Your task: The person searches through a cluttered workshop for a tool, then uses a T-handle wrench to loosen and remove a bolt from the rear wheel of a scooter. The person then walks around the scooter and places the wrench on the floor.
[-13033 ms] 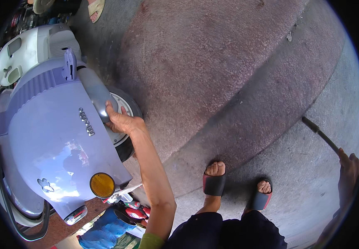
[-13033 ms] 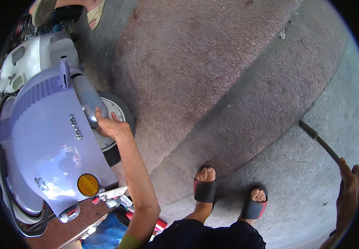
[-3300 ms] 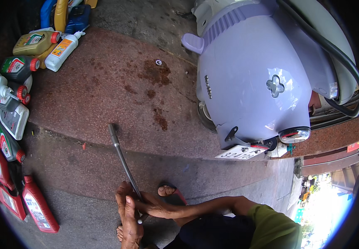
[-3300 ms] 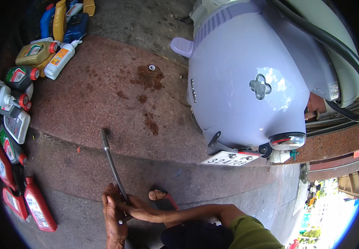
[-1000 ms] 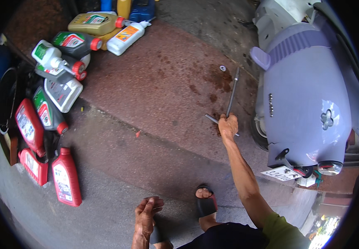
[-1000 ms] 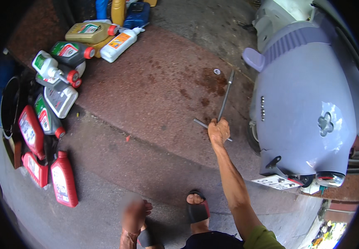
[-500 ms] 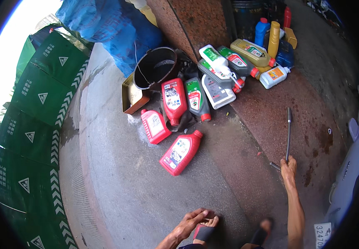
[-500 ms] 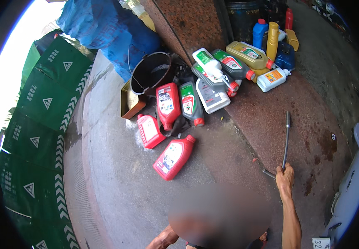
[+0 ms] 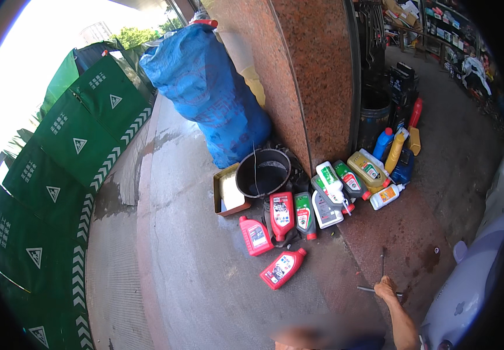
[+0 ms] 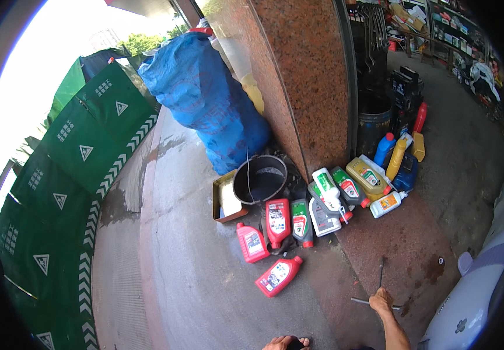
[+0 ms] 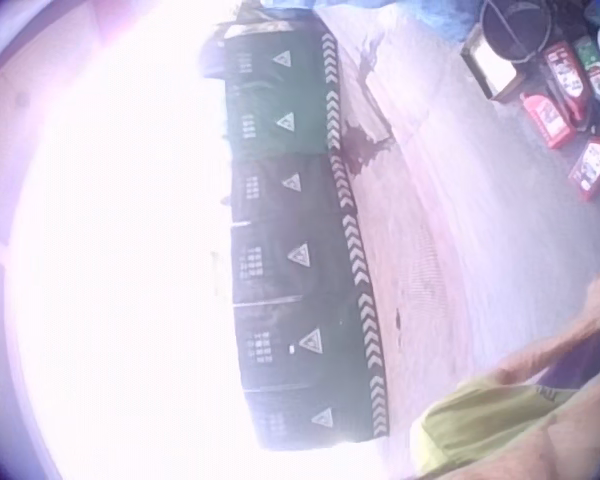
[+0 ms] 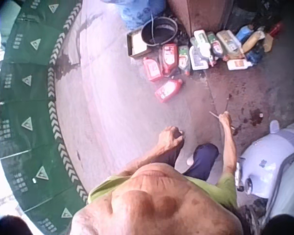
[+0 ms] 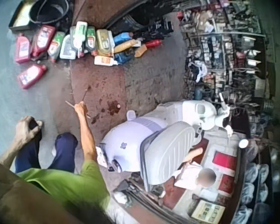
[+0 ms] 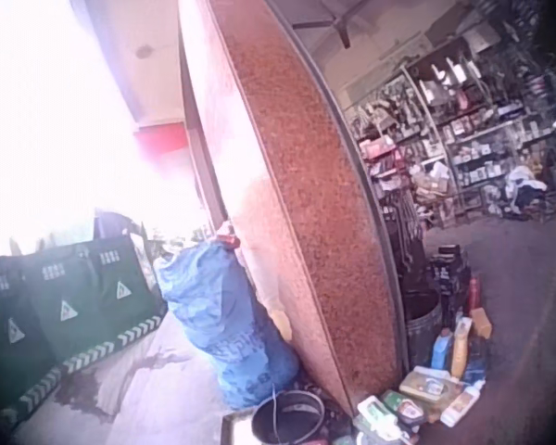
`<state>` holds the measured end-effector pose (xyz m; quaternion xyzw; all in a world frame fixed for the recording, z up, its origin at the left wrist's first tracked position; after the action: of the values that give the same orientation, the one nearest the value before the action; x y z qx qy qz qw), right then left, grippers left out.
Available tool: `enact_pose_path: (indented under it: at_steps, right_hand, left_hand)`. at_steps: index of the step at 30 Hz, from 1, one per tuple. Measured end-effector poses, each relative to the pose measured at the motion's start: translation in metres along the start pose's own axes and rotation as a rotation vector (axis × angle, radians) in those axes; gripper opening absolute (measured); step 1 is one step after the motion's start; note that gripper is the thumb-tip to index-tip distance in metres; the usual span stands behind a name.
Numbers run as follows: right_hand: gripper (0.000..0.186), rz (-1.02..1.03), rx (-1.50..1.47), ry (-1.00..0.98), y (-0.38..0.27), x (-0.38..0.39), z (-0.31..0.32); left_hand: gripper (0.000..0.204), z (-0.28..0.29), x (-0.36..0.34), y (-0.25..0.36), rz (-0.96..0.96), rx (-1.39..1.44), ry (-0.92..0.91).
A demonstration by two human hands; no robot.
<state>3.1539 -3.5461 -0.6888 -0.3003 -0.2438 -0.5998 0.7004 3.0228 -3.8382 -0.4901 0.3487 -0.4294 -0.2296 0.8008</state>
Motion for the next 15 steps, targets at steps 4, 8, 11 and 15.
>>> enact_pose_path:
  at_steps: [4,8,11,15]
  right_hand:
    - [0.015,-0.285,-1.101,-0.42,-0.011,0.029,0.022]
    - [0.022,-0.57,-1.859,-0.778,-0.019,0.051,0.005]
    - [0.027,-0.688,-1.917,-0.701,-0.032,0.109,0.004]
    - [0.028,-0.75,-2.1,-0.672,-0.008,0.149,-0.009]
  left_hand:
    - [0.053,0.018,0.008,0.002,0.111,0.639,0.111]
    - [0.05,0.036,0.025,0.02,0.183,0.996,0.142]
    - [0.049,0.048,0.044,0.038,0.22,1.105,0.09]
    - [0.047,0.07,0.071,0.078,0.231,1.161,-0.013]
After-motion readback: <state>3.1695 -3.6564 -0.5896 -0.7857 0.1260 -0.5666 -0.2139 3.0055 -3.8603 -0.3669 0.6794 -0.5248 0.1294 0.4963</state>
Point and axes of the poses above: each hand's wrist, its own x-axis away from the middle knuckle, its own z-axis out of the back of the hand, y = z × x, the point moved 1 cm from there along -x, towards the middle knuckle, and after that the axes turned 5 degrees about -y, right-handed, at the moved point
